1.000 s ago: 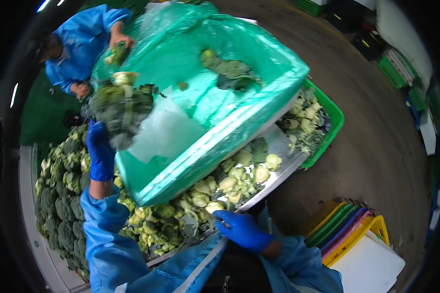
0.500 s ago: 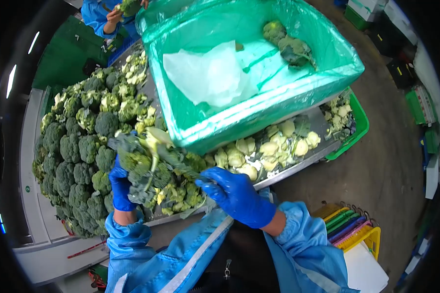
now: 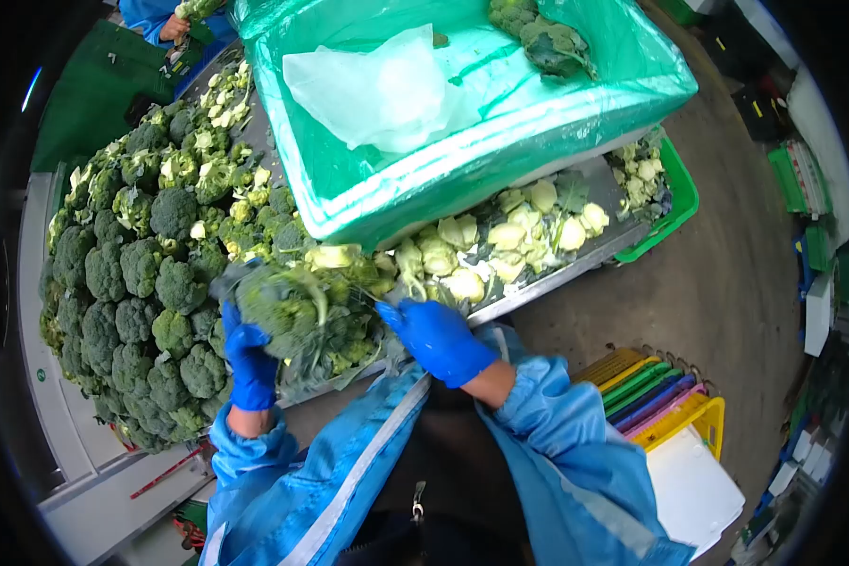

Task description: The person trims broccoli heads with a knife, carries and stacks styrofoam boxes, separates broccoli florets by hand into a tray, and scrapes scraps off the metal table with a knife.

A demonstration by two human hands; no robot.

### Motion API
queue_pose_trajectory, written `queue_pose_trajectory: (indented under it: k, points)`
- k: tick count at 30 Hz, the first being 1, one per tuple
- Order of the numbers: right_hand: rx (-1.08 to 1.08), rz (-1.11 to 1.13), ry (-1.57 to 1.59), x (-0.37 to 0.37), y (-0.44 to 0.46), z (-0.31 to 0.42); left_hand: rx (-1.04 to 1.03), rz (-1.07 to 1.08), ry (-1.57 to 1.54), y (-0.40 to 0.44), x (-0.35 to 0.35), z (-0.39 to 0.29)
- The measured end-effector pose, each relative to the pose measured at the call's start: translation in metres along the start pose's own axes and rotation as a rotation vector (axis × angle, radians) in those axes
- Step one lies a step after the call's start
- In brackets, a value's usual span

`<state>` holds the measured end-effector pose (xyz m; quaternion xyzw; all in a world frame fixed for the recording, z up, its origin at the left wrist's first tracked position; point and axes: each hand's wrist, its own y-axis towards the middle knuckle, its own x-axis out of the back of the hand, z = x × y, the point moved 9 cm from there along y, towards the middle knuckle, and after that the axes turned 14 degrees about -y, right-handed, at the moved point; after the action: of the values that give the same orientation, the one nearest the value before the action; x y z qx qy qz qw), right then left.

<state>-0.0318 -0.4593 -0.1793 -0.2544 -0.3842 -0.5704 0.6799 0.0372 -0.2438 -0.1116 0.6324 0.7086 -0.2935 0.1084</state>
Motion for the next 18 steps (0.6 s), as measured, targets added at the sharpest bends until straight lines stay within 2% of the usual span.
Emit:
queue_pose_trajectory:
  k: [1,3,4,6,7,8,9,11,12,13,15,17,18]
  points:
    - [0.003,0.001,-0.002,0.005,0.0,-0.012,-0.086,0.224,0.074,-0.004,-0.016,-0.009]
    - [-0.282,0.112,0.04,0.001,-0.007,-0.043,-0.102,-0.068,-0.008,-0.002,0.021,-0.016]
    - [-0.3,0.18,0.03,0.016,-0.005,-0.039,-0.117,-0.212,-0.055,-0.005,0.04,-0.02]
    - [-0.295,0.175,0.094,0.027,-0.002,-0.034,-0.06,-0.164,-0.095,0.007,0.055,-0.016]
    - [-0.298,0.17,0.158,0.031,-0.001,-0.031,-0.018,-0.064,-0.121,0.02,0.079,-0.01]
    - [-0.263,0.029,0.303,0.048,0.005,-0.023,0.05,0.342,-0.303,0.022,0.063,-0.004]
    - [-0.266,0.031,0.307,0.057,0.01,-0.013,0.054,0.339,-0.299,0.021,0.061,-0.001]
    - [-0.157,-0.072,0.614,0.084,0.025,0.018,-0.088,0.072,-0.035,0.022,0.061,0.001]
    - [-0.159,-0.071,0.616,0.089,0.031,0.027,-0.016,0.055,-0.095,0.02,0.044,0.01]
    - [-0.107,-0.108,0.563,0.097,0.038,0.04,-0.028,-0.009,0.076,0.014,0.034,0.009]
    - [-0.039,-0.141,0.517,0.103,0.046,0.05,-0.03,-0.015,-0.02,0.012,0.031,0.013]
    - [0.072,-0.156,0.332,0.106,0.052,0.063,-0.061,-0.033,0.038,0.015,0.038,0.009]
    - [0.161,-0.069,0.325,0.1,0.054,0.07,0.035,-0.233,-0.075,0.017,0.063,0.02]
